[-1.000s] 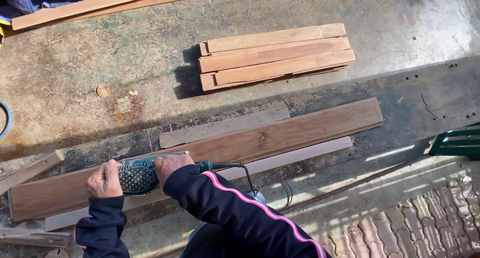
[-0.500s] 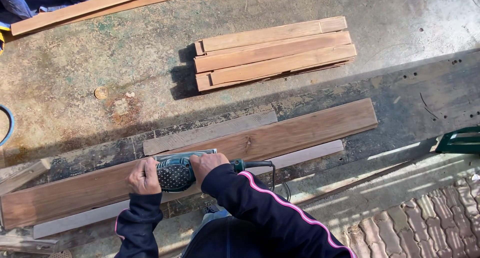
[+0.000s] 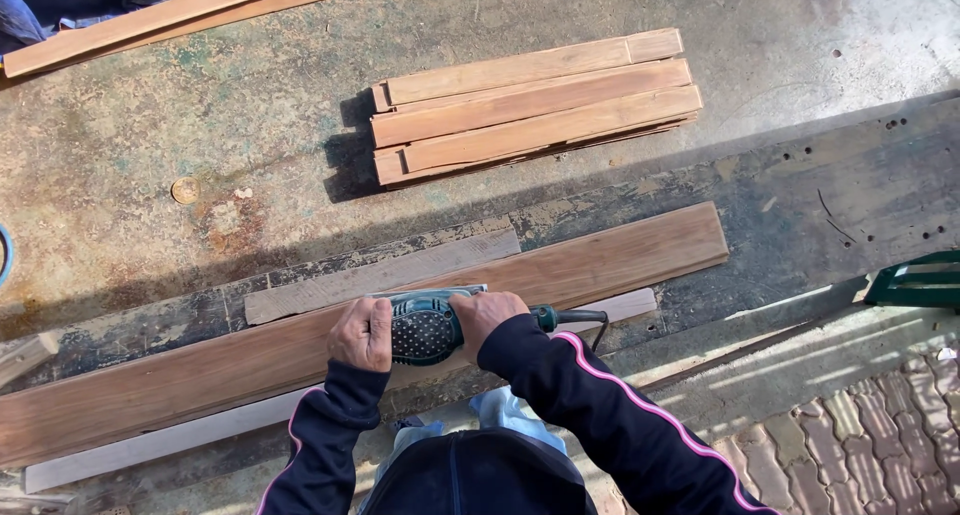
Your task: The recorder uses an orbital power sander to smooth the surface of a wooden plank placed on a workbench.
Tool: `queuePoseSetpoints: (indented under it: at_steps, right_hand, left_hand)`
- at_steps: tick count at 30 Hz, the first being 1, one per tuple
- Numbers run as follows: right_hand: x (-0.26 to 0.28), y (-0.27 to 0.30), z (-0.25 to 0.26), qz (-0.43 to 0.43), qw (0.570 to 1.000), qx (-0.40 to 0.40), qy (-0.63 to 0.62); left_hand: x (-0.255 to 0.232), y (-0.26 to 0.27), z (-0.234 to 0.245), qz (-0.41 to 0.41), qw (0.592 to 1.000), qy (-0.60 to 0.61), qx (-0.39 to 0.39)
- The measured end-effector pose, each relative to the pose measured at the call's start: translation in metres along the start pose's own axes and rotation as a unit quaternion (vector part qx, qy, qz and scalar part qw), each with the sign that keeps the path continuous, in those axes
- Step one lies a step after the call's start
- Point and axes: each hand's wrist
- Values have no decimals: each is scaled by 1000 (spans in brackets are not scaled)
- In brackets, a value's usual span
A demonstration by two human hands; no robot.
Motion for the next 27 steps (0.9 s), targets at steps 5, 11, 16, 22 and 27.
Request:
queuePoseSetpoints:
  at_steps: [5, 11, 16, 22, 27]
  right_hand:
    - [-39, 26, 23, -26, 1000, 3, 12]
    - [-83, 60, 46, -61, 998, 12, 25]
    - [-119, 81, 59, -99, 993, 23, 56]
    - [-169, 98, 61, -149, 985, 34, 81]
    - [-213, 102, 59, -164, 977, 71, 120]
  left_hand:
    - [-36, -4, -25, -97, 992, 14, 78]
    - [-64, -6, -63, -185, 969, -71, 148]
    - [-87, -9, -109, -183, 964, -91, 170]
    - [-114, -12, -152, -154, 963, -116, 191]
    - [-122, -7, -179, -136, 964, -92, 210]
Point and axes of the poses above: each hand's wrist, its own y-axis away from the middle knuckle, its own z-axis out of the back of the hand, x = y × z, and after that the axes turned 14 degrees about z, right-handed
